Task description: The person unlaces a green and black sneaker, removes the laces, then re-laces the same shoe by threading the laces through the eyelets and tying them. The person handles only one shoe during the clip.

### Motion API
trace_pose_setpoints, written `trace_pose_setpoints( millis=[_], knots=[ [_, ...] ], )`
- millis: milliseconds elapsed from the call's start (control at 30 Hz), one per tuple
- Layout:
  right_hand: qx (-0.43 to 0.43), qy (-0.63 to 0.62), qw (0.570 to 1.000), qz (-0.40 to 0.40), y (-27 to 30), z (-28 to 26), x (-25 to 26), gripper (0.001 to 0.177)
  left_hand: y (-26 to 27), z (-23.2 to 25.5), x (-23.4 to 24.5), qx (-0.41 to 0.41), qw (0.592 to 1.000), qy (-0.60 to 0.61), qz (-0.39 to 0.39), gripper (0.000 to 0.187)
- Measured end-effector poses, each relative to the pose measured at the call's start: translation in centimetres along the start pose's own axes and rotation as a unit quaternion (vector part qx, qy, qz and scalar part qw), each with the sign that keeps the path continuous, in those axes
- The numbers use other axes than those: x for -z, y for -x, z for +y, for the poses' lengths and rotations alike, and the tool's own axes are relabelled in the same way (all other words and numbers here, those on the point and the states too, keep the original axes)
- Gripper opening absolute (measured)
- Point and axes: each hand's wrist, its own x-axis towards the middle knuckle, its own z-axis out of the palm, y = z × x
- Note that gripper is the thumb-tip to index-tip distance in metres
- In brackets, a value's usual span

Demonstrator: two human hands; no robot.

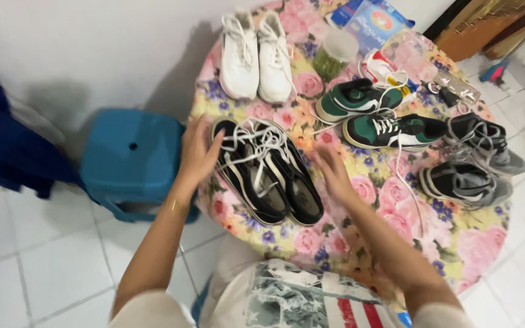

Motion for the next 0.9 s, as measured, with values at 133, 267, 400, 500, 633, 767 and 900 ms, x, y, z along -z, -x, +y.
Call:
trace_pose_setpoints(
  millis=[133, 267, 400, 500, 633, 767, 900],
  knots=[
    [0.135, 0.031, 0.989, -0.057, 10.5, -2.4, -1.1, 0.084, 9.6, 5.0, -0.7, 0.027, 0.990, 0.112, 0.081, 0.077],
    [0.080, 0.161, 0.982, -0.063, 12.1, -3.7, -5.0, 0.102, 10.8, 8.0, -3.9, 0.057, 0.989, 0.125, 0.048, 0.078],
    [0.142, 0.269, 0.952, -0.043, 10.0, -4.8, -7.9, 0.112, 5.7, 7.2, -5.6, 0.017, 0.994, 0.067, 0.080, 0.073],
    [0.153, 0.276, 0.947, -0.066, 9.1, -4.5, -8.0, 0.109, 3.1, 5.8, -3.7, 0.041, 0.987, 0.147, 0.044, 0.067],
    [0.071, 0.286, 0.954, -0.051, 6.2, -2.0, -2.0, 0.098, 3.7, 7.3, -1.2, 0.010, 0.993, 0.107, 0.043, 0.065],
    [0.211, 0.542, 0.786, 0.211, 0.0, -0.8, 13.8, 0.079, 6.5, 11.0, 1.9, -0.006, 0.987, 0.125, 0.103, 0.063],
    [0.126, 0.704, 0.662, 0.225, -2.2, -1.7, 25.3, 0.074, 7.7, 16.3, 2.6, -0.062, 0.984, 0.118, 0.114, 0.053]
  ],
)
